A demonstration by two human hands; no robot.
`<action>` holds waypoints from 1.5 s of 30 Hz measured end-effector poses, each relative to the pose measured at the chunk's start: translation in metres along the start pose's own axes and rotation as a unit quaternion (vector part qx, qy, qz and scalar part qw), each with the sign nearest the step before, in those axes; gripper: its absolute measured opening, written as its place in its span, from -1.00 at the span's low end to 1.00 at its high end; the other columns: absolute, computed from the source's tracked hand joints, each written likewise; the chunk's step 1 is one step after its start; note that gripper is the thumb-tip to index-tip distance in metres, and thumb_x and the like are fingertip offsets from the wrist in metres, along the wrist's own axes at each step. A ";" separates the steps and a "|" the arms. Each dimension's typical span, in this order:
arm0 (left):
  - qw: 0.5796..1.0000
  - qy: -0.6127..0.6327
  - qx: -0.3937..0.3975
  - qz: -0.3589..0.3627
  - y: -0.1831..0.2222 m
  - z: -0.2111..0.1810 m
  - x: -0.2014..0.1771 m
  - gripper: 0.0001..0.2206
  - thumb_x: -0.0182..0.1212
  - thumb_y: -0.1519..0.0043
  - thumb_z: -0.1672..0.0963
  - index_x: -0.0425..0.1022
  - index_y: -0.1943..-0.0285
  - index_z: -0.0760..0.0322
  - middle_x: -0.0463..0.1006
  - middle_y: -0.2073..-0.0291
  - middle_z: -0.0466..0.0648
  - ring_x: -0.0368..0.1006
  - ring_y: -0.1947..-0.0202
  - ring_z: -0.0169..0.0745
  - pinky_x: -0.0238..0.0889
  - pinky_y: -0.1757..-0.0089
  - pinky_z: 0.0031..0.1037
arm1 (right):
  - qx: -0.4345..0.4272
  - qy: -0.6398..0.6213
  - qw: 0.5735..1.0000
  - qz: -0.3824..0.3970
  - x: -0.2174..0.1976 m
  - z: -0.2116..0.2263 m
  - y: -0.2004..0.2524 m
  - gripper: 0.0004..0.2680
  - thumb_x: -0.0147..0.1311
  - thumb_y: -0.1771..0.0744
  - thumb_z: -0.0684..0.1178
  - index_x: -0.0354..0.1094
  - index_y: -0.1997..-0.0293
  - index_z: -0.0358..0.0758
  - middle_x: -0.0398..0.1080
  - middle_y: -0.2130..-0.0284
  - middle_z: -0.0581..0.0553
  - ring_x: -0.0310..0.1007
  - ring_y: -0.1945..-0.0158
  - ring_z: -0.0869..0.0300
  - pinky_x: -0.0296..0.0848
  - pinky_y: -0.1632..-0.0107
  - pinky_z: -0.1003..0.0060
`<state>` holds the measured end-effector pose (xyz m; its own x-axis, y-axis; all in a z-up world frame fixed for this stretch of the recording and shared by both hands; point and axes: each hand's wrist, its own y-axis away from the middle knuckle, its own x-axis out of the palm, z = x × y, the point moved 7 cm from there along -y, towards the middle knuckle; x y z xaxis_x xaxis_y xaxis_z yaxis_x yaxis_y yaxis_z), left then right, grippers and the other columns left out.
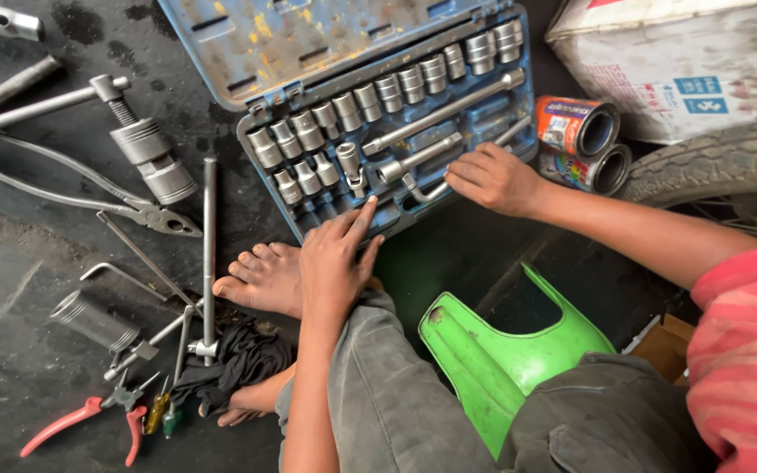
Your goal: Organize socket wrenches and tools within a tool box for motorcycle maintenance.
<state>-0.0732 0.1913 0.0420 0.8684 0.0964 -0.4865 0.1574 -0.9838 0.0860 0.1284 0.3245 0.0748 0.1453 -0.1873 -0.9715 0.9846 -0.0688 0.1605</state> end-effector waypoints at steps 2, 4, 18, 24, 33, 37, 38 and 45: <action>1.000 -0.001 -0.003 0.005 -0.001 0.001 0.001 -0.48 0.42 -0.14 0.09 0.48 -0.35 0.08 0.60 0.06 -0.10 0.50 0.16 -0.07 0.30 0.15 -0.29 | 0.005 0.000 1.000 -0.007 -0.002 0.002 0.000 -0.79 0.12 -0.26 -0.17 0.44 0.05 -0.37 0.48 0.08 -0.16 0.50 0.01 0.08 0.42 0.01 0.16; 1.000 -0.004 -0.008 0.009 -0.002 0.002 0.003 -0.47 0.41 -0.14 0.09 0.48 -0.35 0.08 0.60 0.06 -0.10 0.50 0.16 -0.08 0.30 0.15 -0.29 | 0.009 -0.002 1.000 -0.015 -0.004 0.004 0.000 -0.80 0.12 -0.26 -0.17 0.44 0.05 -0.37 0.48 0.08 -0.16 0.50 0.01 0.08 0.42 0.01 0.16; 1.000 0.002 0.003 -0.019 0.000 0.015 0.015 -0.50 0.38 -0.17 0.02 0.47 -0.31 0.14 0.55 0.15 -0.05 0.50 0.15 -0.04 0.28 0.17 -0.23 | 0.156 -0.115 0.974 -0.114 -0.004 0.024 -0.045 -0.80 0.24 -0.30 -0.27 0.50 -0.01 -0.32 0.47 0.12 -0.15 0.49 0.00 -0.03 0.47 -0.05 0.10; 0.998 -0.056 0.029 -0.011 0.001 0.017 0.020 -0.30 0.40 -0.06 0.03 0.30 -0.43 0.23 0.45 0.23 0.00 0.46 0.22 -0.01 0.27 0.23 -0.20 | 0.126 -0.042 0.982 -0.137 -0.006 0.036 -0.060 -0.82 0.38 -0.28 -0.12 0.50 0.10 -0.26 0.45 0.21 -0.13 0.49 0.10 -0.02 0.44 0.04 0.07; 0.995 -0.068 0.042 -0.068 0.013 0.019 0.020 -0.46 0.39 -0.18 0.03 0.35 -0.34 0.17 0.43 0.26 -0.06 0.48 0.28 -0.08 0.27 0.28 -0.25 | 0.145 -0.023 0.984 -0.101 0.003 0.036 -0.057 -0.82 0.41 -0.32 -0.13 0.46 0.09 -0.26 0.44 0.17 -0.13 0.45 0.13 -0.03 0.43 0.06 0.13; 0.958 0.011 -0.022 -0.285 0.059 0.032 -0.052 -0.62 0.39 -0.20 -0.02 0.45 -0.13 0.11 0.50 0.20 -0.10 0.51 0.21 -0.11 0.33 0.18 -0.34 | 0.146 -0.035 0.985 -0.083 0.008 0.026 -0.044 -0.81 0.39 -0.31 -0.18 0.46 0.05 -0.25 0.43 0.18 -0.12 0.44 0.13 -0.02 0.44 0.07 0.16; 0.934 -0.048 -0.114 -0.336 0.082 0.055 -0.057 -0.70 0.36 -0.25 0.03 0.50 -0.09 0.14 0.52 0.15 -0.11 0.50 0.15 -0.10 0.34 0.11 -0.31 | 0.146 -0.031 0.986 -0.080 0.009 0.024 -0.043 -0.81 0.39 -0.31 -0.19 0.46 0.05 -0.25 0.42 0.18 -0.12 0.43 0.13 -0.02 0.44 0.07 0.15; 0.819 -0.257 -0.369 -0.355 0.188 0.099 -0.086 -0.77 0.37 -0.21 0.10 0.61 0.00 0.22 0.51 0.06 -0.07 0.39 0.03 0.02 0.29 0.05 -0.17 | 0.139 -0.024 0.987 -0.078 0.015 0.026 -0.041 -0.83 0.39 -0.34 -0.21 0.45 0.07 -0.23 0.42 0.18 -0.10 0.39 0.13 -0.02 0.43 0.04 0.15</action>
<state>-0.1650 -0.0168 0.0146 0.1515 0.3408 -0.9278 0.9437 -0.3292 0.0332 0.0879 0.2986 0.0585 -0.0173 -0.1997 -0.9797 0.9289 -0.3657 0.0581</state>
